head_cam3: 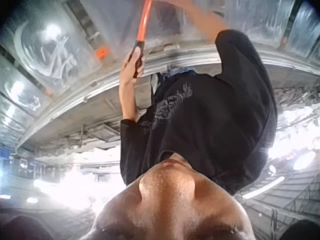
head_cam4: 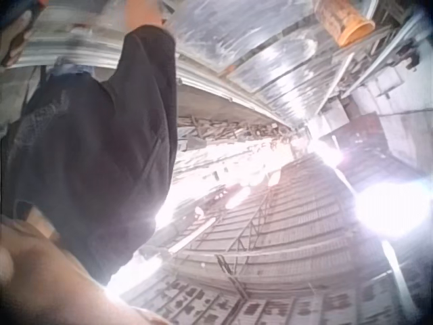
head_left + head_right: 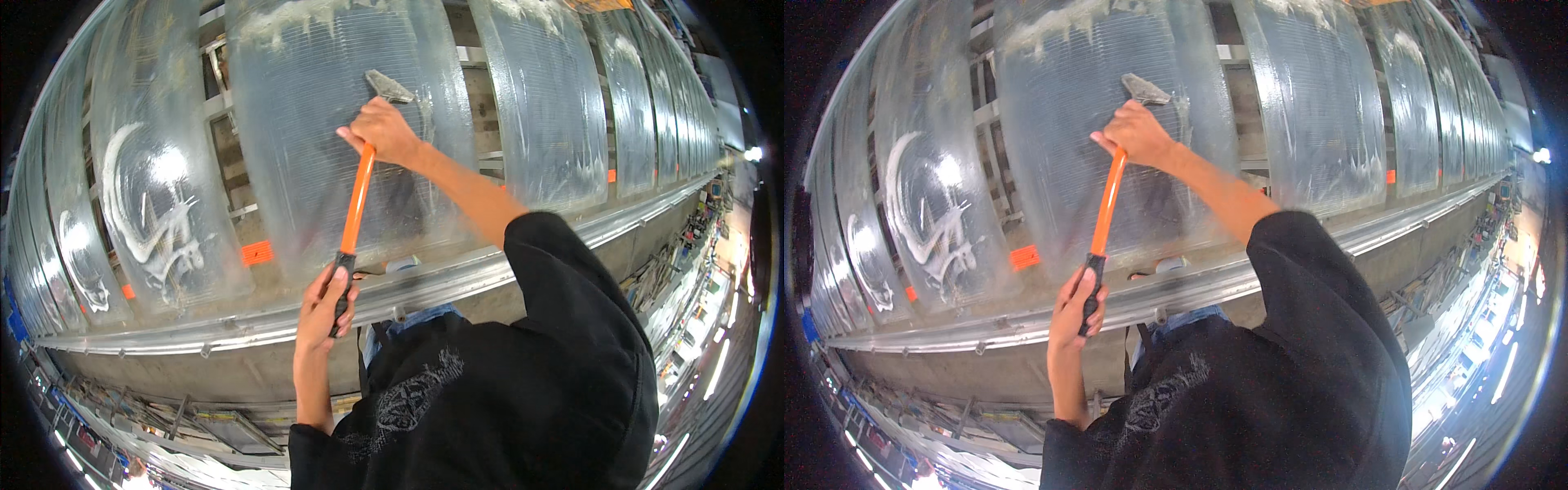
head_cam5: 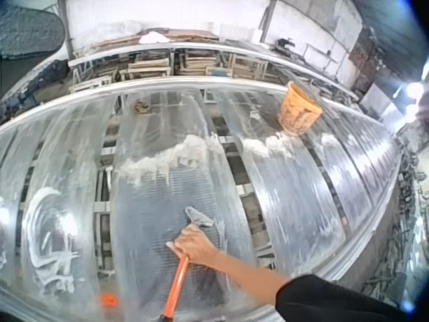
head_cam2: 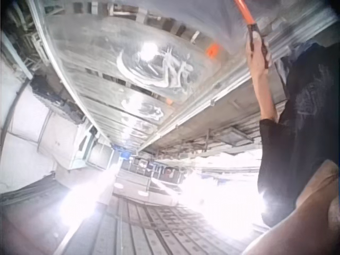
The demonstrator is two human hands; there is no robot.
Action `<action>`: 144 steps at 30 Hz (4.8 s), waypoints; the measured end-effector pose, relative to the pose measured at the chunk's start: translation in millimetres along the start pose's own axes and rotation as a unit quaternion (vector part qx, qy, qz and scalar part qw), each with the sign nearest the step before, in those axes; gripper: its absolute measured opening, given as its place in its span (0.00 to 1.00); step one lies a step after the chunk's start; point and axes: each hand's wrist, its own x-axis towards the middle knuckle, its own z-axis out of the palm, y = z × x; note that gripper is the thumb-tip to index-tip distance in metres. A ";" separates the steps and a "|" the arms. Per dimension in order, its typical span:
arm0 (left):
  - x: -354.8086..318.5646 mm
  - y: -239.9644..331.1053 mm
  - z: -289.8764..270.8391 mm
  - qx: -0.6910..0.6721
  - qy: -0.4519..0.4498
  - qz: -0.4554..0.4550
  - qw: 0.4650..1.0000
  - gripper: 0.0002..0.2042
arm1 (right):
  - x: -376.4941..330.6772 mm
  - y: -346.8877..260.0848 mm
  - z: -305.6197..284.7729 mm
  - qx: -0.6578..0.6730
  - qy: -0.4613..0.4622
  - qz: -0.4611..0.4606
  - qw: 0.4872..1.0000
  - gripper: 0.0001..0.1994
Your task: The person uses a long-handled squeegee to wipe soapy residue from a series of large, curved glass panels arranged on a rack. The person repeatedly pulls the squeegee across the panels to clear the soap, moving from one panel to the next along the rack.
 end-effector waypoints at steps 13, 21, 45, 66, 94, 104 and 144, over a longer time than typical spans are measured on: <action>-149.3 -139.3 -199.1 0.058 0.032 -0.082 0.994 0.21 | -88.5 -254.8 72.8 0.055 -0.096 0.002 0.994 0.14; -108.2 -114.1 -152.3 0.003 -0.043 -0.052 0.998 0.20 | -106.7 -252.3 67.4 0.022 -0.108 0.001 0.994 0.14; -79.3 -100.8 -106.7 0.051 -0.031 -0.056 0.997 0.17 | -100.3 -215.4 31.9 0.043 0.027 0.120 0.992 0.18; 117.6 122.6 53.2 -0.034 -0.067 0.080 0.994 0.23 | 104.0 67.9 -5.2 -0.019 0.118 0.024 0.993 0.19; 149.7 157.1 62.1 -0.061 -0.098 0.062 0.991 0.17 | 125.9 106.0 -20.9 -0.091 0.112 0.046 0.989 0.12; 0.3 -27.7 -72.1 0.121 -0.020 0.068 0.990 0.31 | 9.1 -125.2 36.6 -0.082 0.110 0.039 0.990 0.11; -292.8 45.9 -496.1 -0.270 0.204 0.238 0.910 0.20 | 312.3 -376.2 406.7 -0.123 -0.120 0.065 0.983 0.33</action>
